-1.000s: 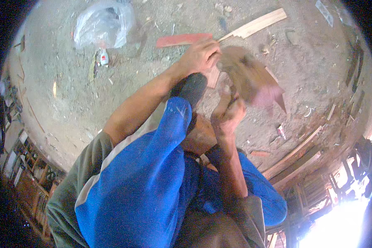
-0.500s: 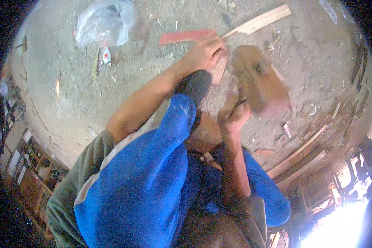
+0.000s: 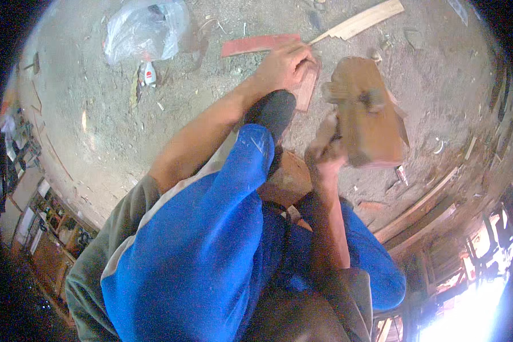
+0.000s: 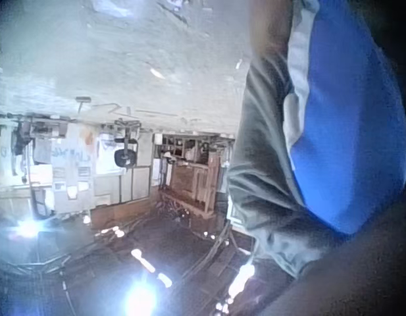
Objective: The person joins two wooden blocks together, aligns them, and then uses a wooden mallet to tap a small piece into place and hammer the joints together.
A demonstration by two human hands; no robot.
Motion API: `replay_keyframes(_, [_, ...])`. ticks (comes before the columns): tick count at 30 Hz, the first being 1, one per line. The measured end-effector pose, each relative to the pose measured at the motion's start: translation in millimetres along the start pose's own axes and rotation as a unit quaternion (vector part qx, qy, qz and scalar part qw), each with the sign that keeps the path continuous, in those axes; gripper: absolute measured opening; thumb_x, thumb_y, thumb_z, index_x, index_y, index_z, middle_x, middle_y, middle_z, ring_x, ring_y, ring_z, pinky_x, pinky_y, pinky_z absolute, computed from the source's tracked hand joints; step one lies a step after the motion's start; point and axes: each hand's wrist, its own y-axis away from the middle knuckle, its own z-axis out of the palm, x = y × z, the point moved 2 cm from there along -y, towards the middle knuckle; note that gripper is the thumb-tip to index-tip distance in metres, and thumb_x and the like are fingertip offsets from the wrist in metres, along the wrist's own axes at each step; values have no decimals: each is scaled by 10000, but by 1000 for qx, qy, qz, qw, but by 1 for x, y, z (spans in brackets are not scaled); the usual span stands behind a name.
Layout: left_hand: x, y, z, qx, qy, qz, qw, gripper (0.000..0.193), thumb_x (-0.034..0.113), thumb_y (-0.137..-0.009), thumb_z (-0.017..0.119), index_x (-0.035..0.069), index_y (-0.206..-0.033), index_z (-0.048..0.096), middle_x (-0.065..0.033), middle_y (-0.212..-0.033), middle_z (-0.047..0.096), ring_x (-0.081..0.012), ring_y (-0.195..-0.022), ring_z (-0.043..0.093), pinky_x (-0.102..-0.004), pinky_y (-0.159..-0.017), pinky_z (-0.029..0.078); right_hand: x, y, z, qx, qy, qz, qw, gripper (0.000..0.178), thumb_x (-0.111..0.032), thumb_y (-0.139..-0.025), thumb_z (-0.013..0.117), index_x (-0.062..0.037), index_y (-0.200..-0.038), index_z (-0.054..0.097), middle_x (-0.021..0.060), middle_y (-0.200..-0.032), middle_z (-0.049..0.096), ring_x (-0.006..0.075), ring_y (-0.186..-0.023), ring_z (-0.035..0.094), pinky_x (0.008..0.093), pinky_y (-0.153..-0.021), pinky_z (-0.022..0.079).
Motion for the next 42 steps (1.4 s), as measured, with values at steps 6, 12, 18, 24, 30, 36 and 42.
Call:
replay_keyframes(6, [-1,-6,-3,16,-17,23,999,183,117,-806,718,36,-953,645,-137,-914,647,-360,-896,636,-441,-814,518,-24,2,5,72,9,-77,994,316,-140,-1034,544,92,-1241,604,180,-952,714,217,-727,609,385,-653,506])
replay_keyframes(12, [-9,-13,-9,44,-27,30,998,99,99,-791,687,88,-884,654,-103,-892,638,-349,-904,615,-448,-827,501,-28,-3,-6,15,40,32,999,234,-177,-1034,545,28,-1084,645,58,-736,565,124,-649,503,312,-586,452])
replay_keyframes(18, [-2,-2,-12,11,-43,32,999,181,102,-770,728,85,-943,678,-92,-970,663,-338,-1003,616,-446,-935,490,-57,3,-26,73,24,-23,997,267,-176,-1050,523,41,-1169,625,34,-718,551,112,-621,481,283,-582,439])
replay_keyframes(24, [30,19,-31,26,-5,-45,999,398,77,-809,733,64,-1195,636,-140,-1214,618,-369,-1190,566,-453,-1052,463,-16,31,-23,-78,90,7,993,237,-99,-1005,579,33,-1202,571,220,-733,623,316,-592,632,417,-576,495])
replay_keyframes(30, [38,48,-25,34,-45,-67,996,500,99,-868,713,16,-1344,587,-150,-1432,549,-370,-1338,501,-449,-1081,452,12,17,-10,-87,139,-212,963,225,-22,-968,583,40,-1183,566,241,-781,641,389,-698,661,415,-605,503])
replay_keyframes(36, [44,51,-19,16,-107,-90,990,523,20,-856,602,39,-1379,588,-114,-1475,532,-325,-1389,473,-518,-1151,374,65,39,-22,-131,129,-201,962,265,-76,-969,566,41,-1202,611,202,-1134,691,309,-953,685,399,-734,526])
replay_keyframes(42, [36,51,-26,1,-153,-106,983,559,76,-844,596,59,-1403,574,-89,-1527,496,-285,-1432,443,-568,-1168,328,5,6,18,-28,110,-31,993,265,-192,-1023,487,19,-1069,641,172,-1015,684,379,-981,619,452,-837,481])
